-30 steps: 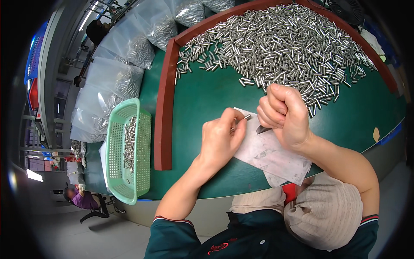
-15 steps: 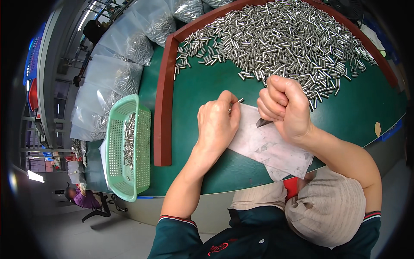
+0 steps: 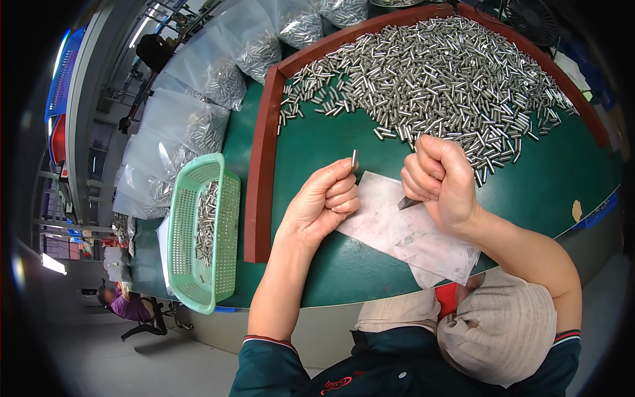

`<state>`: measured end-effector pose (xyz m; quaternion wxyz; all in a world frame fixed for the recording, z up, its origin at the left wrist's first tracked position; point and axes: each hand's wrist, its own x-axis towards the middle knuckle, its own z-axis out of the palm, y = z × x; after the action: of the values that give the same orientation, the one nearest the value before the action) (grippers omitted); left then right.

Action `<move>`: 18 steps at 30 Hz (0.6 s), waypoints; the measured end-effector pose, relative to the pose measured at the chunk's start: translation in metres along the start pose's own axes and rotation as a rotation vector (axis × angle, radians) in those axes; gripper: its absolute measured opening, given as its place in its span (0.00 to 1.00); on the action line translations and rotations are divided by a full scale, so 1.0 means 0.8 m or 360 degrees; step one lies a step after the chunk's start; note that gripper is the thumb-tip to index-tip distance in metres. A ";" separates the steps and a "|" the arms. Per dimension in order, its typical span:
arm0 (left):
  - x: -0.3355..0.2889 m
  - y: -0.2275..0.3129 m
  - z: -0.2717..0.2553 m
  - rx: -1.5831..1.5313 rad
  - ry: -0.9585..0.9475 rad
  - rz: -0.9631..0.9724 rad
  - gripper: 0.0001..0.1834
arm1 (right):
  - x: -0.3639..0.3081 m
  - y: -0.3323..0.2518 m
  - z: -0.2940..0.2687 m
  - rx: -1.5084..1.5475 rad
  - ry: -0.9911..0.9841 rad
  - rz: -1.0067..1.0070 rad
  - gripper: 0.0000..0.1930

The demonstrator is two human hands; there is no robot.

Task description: Inspecting and cleaning small metal pins or components using a handheld tool at a workbench.

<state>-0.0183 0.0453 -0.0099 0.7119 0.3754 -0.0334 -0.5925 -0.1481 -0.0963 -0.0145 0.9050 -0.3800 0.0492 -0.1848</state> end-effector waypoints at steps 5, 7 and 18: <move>-0.011 -0.022 0.036 0.1910 0.0259 0.0612 0.05 | -0.001 -0.004 -0.004 0.0041 -0.0008 -0.0063 0.20; -0.015 -0.034 0.037 0.2422 0.0261 0.0712 0.05 | -0.001 -0.007 -0.002 0.0083 -0.0037 -0.0118 0.20; -0.008 -0.053 0.038 0.2714 0.0319 0.0878 0.03 | -0.005 -0.005 0.000 -0.0026 -0.0002 -0.0190 0.20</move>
<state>-0.0697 0.0350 -0.0100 0.3083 0.8045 -0.4883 -0.1392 -0.1530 -0.0973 -0.0123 0.8892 -0.3898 0.0275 -0.2379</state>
